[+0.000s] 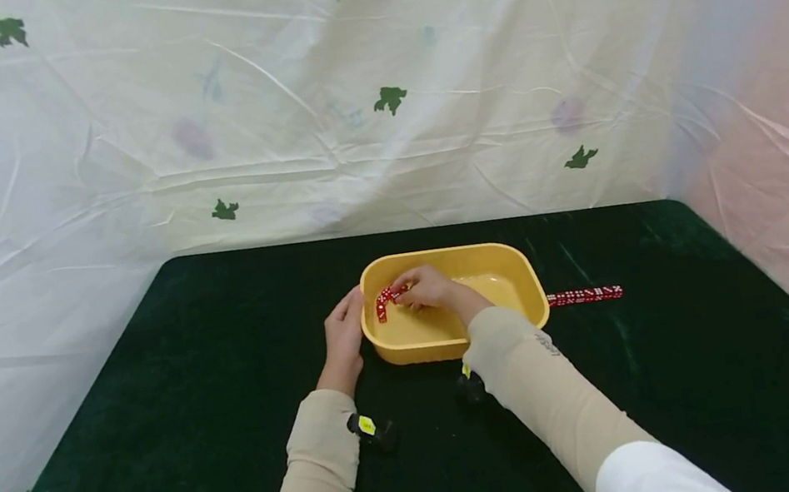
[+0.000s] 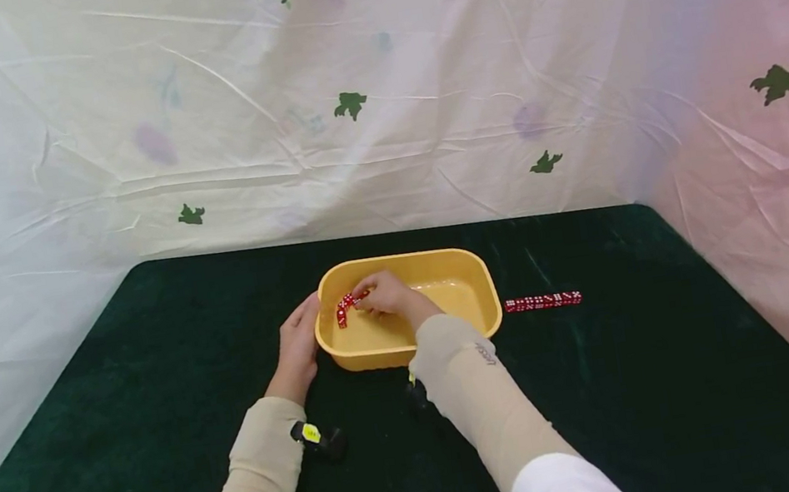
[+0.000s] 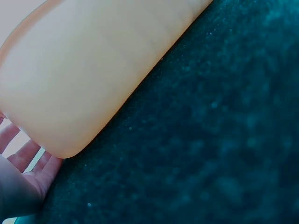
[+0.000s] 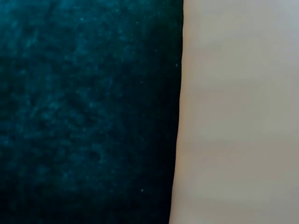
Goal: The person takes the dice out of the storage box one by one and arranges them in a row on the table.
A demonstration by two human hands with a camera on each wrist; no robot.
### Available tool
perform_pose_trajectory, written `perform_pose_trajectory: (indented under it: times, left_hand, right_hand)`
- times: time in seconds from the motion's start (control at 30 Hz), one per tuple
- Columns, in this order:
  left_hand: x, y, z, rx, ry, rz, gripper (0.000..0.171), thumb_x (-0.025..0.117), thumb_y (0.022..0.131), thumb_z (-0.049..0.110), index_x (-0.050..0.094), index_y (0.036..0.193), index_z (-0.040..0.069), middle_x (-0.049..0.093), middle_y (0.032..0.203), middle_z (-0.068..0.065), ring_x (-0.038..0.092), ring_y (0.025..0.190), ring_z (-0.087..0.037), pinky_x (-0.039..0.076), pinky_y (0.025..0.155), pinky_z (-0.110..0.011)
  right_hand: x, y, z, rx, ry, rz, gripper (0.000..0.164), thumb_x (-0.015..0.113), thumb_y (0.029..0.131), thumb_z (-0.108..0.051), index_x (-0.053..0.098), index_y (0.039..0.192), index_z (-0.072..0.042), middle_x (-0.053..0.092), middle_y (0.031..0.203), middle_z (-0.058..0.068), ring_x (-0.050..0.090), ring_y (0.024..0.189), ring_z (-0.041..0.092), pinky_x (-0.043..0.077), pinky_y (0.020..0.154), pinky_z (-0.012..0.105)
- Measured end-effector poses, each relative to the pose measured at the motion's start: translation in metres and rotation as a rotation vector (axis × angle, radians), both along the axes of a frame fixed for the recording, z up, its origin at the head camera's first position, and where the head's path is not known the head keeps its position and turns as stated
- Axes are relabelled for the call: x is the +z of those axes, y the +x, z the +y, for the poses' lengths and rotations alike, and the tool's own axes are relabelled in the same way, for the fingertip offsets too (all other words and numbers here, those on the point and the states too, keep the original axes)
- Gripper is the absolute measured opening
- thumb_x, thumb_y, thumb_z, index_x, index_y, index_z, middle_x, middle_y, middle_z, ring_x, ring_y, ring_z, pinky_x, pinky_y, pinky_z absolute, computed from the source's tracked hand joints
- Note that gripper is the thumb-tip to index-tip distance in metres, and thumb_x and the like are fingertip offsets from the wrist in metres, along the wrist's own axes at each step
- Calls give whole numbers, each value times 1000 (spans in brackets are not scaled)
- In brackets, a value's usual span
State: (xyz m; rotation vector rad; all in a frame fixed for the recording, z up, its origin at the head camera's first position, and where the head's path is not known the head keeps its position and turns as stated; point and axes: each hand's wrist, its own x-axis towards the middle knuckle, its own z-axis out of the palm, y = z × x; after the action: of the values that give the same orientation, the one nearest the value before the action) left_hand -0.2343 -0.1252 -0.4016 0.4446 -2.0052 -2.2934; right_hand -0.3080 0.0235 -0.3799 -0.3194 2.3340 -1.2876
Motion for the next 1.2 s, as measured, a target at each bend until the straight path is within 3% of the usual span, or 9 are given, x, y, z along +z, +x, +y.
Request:
perform_pose_trajectory:
  times: [0.67, 1.2]
  left_hand:
    - [-1, 0, 1, 7, 5, -1, 44, 48, 84, 44, 52, 119, 18, 46, 122, 1, 39, 112, -14, 35, 91, -31]
    - [2, 1, 1, 8, -6, -9, 45, 47, 84, 45, 51, 120, 18, 45, 124, 0, 38, 114, -15, 34, 91, -32]
  right_hand:
    - [2, 3, -1, 47, 64, 49, 8, 61, 79, -5, 58, 87, -3, 51, 80, 7, 43, 56, 15, 40, 51, 21]
    - [4, 6, 0, 102, 118, 54, 9, 62, 79, -7, 58, 86, -3, 50, 81, 6, 43, 63, 17, 39, 54, 21]
